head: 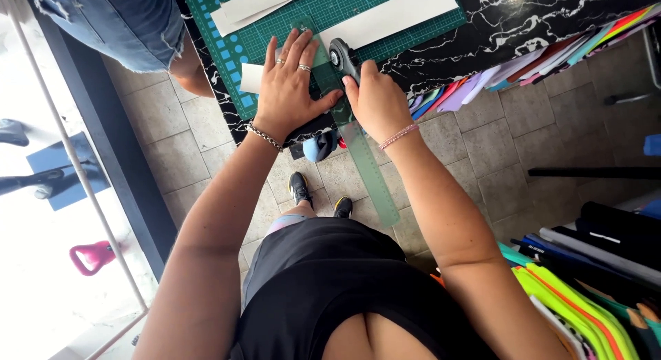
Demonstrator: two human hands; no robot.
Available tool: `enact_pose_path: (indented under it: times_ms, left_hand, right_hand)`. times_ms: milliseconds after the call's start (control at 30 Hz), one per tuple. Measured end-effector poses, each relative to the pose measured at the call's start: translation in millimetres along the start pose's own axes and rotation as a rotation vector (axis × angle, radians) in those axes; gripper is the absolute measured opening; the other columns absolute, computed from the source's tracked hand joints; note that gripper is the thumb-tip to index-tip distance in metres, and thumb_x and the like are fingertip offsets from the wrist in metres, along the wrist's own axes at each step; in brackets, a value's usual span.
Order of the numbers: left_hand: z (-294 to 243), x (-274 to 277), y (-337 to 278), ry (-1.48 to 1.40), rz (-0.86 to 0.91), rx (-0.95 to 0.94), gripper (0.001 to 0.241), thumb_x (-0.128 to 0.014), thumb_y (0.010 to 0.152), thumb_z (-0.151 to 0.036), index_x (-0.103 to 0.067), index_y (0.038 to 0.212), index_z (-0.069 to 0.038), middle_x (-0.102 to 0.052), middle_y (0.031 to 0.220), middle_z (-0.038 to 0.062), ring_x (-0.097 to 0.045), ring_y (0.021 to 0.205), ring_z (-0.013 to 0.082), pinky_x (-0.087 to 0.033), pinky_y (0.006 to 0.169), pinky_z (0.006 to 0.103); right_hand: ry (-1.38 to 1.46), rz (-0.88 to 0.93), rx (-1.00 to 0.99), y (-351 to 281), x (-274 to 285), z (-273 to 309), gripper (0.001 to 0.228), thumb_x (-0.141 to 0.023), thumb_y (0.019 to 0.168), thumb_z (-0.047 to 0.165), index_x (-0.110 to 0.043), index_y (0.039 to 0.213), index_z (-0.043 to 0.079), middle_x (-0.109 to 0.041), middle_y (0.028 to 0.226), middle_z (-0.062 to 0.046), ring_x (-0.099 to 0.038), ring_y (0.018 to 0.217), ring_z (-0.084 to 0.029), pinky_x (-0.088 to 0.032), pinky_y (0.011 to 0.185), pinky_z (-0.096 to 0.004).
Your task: Measuring paper strips with a ruler, cutting them with a rotary cutter on a mat, and using a punch tool to create small squares.
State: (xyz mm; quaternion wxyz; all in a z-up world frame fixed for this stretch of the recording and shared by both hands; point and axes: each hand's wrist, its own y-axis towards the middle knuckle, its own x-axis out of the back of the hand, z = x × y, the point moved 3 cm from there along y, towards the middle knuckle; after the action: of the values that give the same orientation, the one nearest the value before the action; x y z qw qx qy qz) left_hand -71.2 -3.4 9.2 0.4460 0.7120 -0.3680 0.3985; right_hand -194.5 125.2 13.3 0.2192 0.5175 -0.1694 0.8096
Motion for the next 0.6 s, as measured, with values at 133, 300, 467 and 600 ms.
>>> enact_pose_path:
  times_ms: [133,300,467,600]
  left_hand:
    - [-1,1,-1,-0.007,-0.024,-0.02,0.085,-0.048,0.097,-0.069,-0.048,0.143,0.003,-0.047,0.149,0.02,-0.037,0.143,0.0374,-0.016,0.119,0.0567]
    - [0,1,0,-0.001,-0.023,-0.023,0.086,-0.048,0.097,-0.069,-0.049,0.142,0.004,-0.047,0.149,0.021,-0.037,0.143,0.0377,-0.016,0.119,0.0573]
    - [1,1,0,-0.001,-0.018,-0.022,0.087,-0.048,0.097,-0.071,-0.049,0.142,0.003,-0.047,0.15,0.021,-0.035,0.144,0.0369,-0.016,0.119,0.057]
    - [0,1,1,-0.019,-0.025,-0.018,0.087,-0.047,0.097,-0.071,-0.049,0.141,0.004,-0.048,0.149,0.022,-0.037,0.143,0.038,-0.017,0.118,0.0574]
  right_hand:
    - [-0.025,0.039,-0.026,0,4,7,0.032,-0.052,0.108,0.031,-0.045,0.094,0.003,-0.063,0.068,-0.017,-0.062,0.052,-0.04,-0.045,0.037,-0.046]
    - [-0.05,0.062,-0.061,3,2,10,0.032,-0.054,0.106,0.031,-0.046,0.095,0.002,-0.066,0.07,-0.019,-0.065,0.055,-0.04,-0.048,0.038,-0.048]
    - [-0.046,0.094,-0.075,9,5,13,0.03,-0.055,0.106,0.029,-0.048,0.097,0.001,-0.067,0.073,-0.021,-0.067,0.061,-0.043,-0.051,0.044,-0.05]
    - [-0.054,0.125,-0.076,16,5,12,0.028,-0.055,0.106,0.026,-0.048,0.098,0.001,-0.067,0.074,-0.02,-0.068,0.062,-0.041,-0.051,0.044,-0.049]
